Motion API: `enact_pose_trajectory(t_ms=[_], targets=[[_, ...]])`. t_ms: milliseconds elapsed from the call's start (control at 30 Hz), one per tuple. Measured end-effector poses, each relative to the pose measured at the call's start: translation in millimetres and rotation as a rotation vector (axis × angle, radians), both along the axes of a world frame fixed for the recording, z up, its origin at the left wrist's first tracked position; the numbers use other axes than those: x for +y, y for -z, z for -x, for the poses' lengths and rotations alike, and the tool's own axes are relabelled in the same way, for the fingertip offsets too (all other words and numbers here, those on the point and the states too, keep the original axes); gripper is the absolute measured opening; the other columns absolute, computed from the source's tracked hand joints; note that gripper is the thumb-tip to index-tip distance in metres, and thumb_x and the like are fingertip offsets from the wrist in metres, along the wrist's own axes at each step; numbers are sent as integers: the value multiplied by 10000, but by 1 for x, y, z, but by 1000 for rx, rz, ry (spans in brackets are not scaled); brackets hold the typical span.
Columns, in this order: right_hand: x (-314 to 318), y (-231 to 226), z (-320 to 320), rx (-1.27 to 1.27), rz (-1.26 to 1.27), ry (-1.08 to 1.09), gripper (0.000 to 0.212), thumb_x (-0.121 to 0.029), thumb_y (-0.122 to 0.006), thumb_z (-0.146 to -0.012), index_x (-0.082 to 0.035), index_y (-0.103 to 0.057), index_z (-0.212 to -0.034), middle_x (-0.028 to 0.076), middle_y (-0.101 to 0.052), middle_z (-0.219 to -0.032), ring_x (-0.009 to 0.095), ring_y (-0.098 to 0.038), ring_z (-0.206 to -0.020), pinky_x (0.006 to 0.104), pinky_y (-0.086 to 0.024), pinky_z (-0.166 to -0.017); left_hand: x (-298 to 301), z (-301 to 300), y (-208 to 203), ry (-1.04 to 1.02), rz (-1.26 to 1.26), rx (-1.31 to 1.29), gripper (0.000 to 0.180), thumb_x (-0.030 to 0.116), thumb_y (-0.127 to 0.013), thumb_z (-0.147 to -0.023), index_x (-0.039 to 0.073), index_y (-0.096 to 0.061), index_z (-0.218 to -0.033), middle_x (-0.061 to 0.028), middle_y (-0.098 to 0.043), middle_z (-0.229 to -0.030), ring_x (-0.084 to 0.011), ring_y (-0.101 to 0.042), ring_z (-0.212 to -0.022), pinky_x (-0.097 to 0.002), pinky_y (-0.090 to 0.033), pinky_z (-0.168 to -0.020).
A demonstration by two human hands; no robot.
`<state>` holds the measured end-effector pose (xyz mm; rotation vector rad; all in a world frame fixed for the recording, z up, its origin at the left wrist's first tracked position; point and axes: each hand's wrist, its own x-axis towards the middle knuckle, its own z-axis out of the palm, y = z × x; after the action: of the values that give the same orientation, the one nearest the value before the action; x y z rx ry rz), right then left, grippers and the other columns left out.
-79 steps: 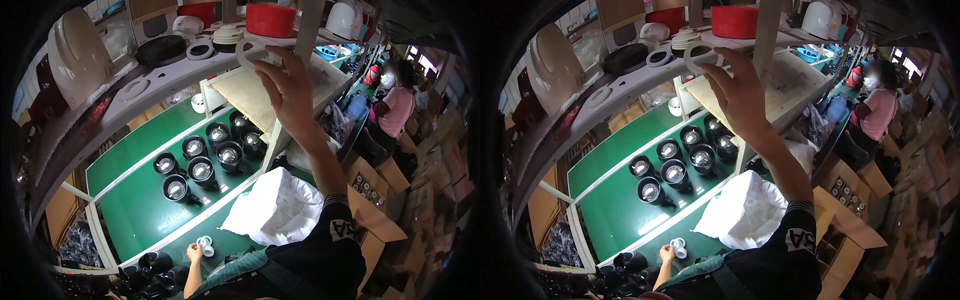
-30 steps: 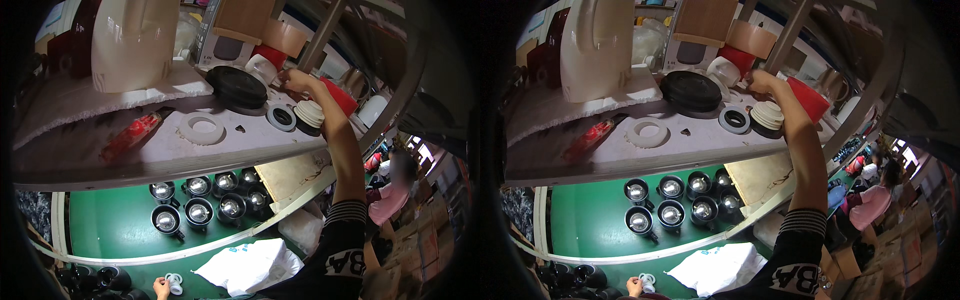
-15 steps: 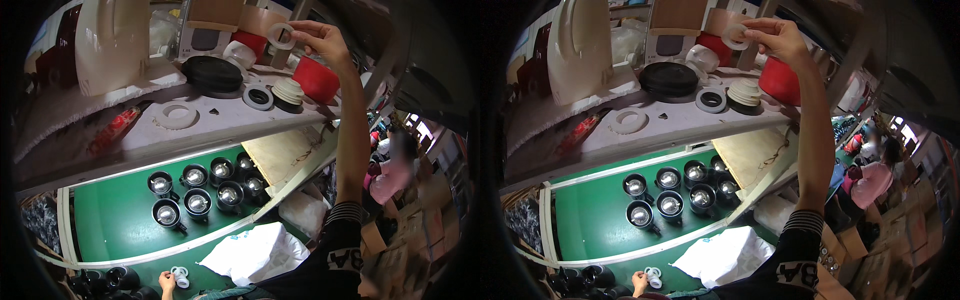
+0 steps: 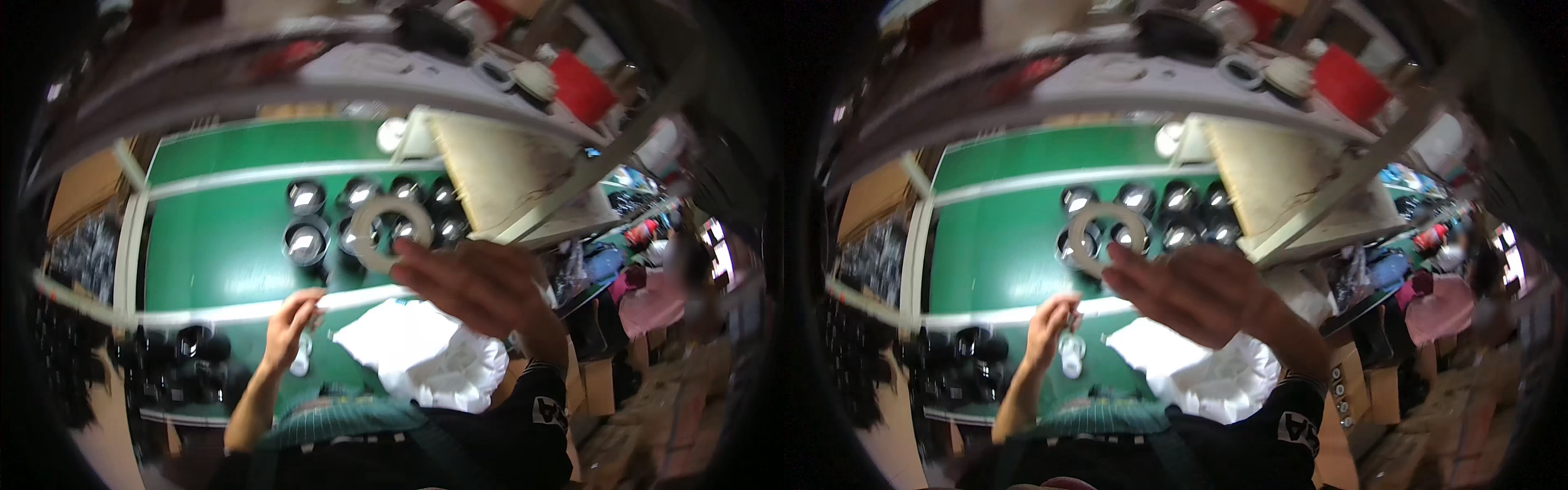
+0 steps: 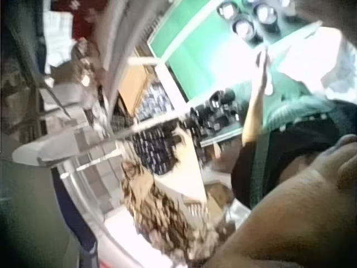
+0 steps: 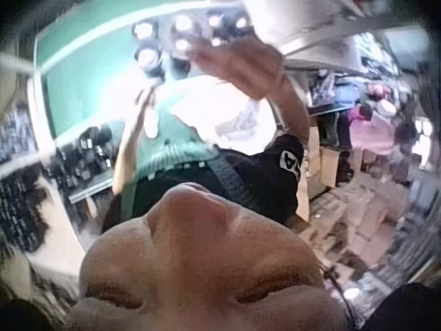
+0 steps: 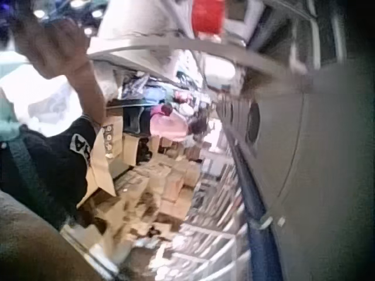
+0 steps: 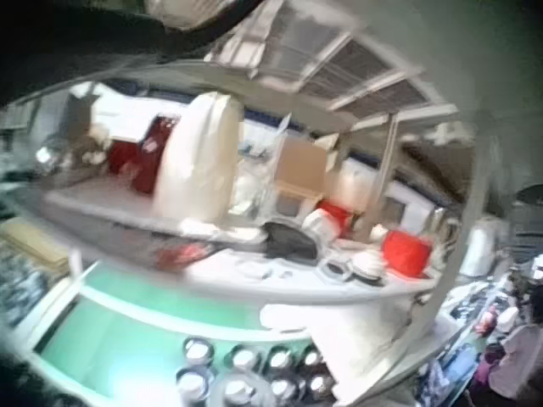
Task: The person assembles black kettles by inserting clear glass inner pots and white plastic rings into the kettle bodies. The person repeatedly picks up kettle bodies, glass pots, and rings from a green workbench and shelves, inserts the components, and places the assembled units back on the bench.
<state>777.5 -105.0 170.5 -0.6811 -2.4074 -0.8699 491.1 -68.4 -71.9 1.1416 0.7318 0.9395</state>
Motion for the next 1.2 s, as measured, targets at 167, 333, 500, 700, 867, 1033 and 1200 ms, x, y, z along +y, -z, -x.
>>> enact_pose_trajectory(t_ms=[167, 333, 500, 700, 867, 1033, 1200], targets=[[-29, 75, 54, 162, 282, -193, 284, -187, -715, -919, -102, -739, -1188, 71, -696, -1313, 110, -724, -911, 232, -572, -709, -43, -1, -68, 150, 22, -514, 469, 342, -501, -1101, 0, -557, -1418, -116, -661, -1290, -186, -643, -1138, -330, -516, -876], [-42, 97, 60, 319, 420, -220, 263, -185, -786, -850, -121, -737, -1101, 66, -737, -1238, 124, -747, -876, 227, -587, -668, -70, 11, -65, 172, 149, -568, 351, 283, -550, -1092, -12, -668, -1241, -81, -697, -1156, -125, -621, -951, -303, -506, -821], [-43, 104, 64, 377, 415, -265, 246, -160, -780, -852, -92, -728, -1083, 97, -754, -1190, 128, -750, -828, 228, -585, -625, -74, 9, -59, 159, 180, -607, 310, 281, -628, -1053, -6, -680, -1158, -83, -696, -1103, -133, -626, -956, -303, -510, -832], [-46, 108, 61, 328, 415, -246, 259, -169, -766, -860, -100, -726, -1107, 74, -741, -1220, 111, -733, -861, 225, -583, -662, -73, 5, -56, 103, 190, -583, 293, 271, -670, -1026, 8, -666, -1156, -107, -703, -1064, -153, -651, -948, -315, -531, -822], [-50, 120, 55, 288, 368, -237, 298, -162, -758, -879, -104, -717, -1169, 80, -698, -1314, 109, -712, -880, 234, -579, -683, -64, 3, -55, 181, 177, -572, 268, 263, -653, -1032, 16, -636, -1132, -96, -678, -1014, -160, -648, -909, -319, -536, -794], [-48, 134, 47, 249, 400, -213, 327, -154, -735, -916, -98, -694, -1236, 64, -674, -1300, 134, -676, -860, 275, -575, -695, -62, -1, -39, 119, 301, -472, 358, 323, -670, -997, 12, -607, -1164, -81, -651, -1056, -188, -670, -905, -321, -547, -724], [-25, 115, 41, 200, 451, -176, 367, -130, -718, -870, -118, -665, -1233, 38, -669, -1273, 153, -696, -880, 263, -588, -709, -47, 4, -3, 215, 427, -495, 379, 336, -665, -981, 12, -641, -1176, -68, -682, -1101, -160, -650, -950, -315, -526, -809]])
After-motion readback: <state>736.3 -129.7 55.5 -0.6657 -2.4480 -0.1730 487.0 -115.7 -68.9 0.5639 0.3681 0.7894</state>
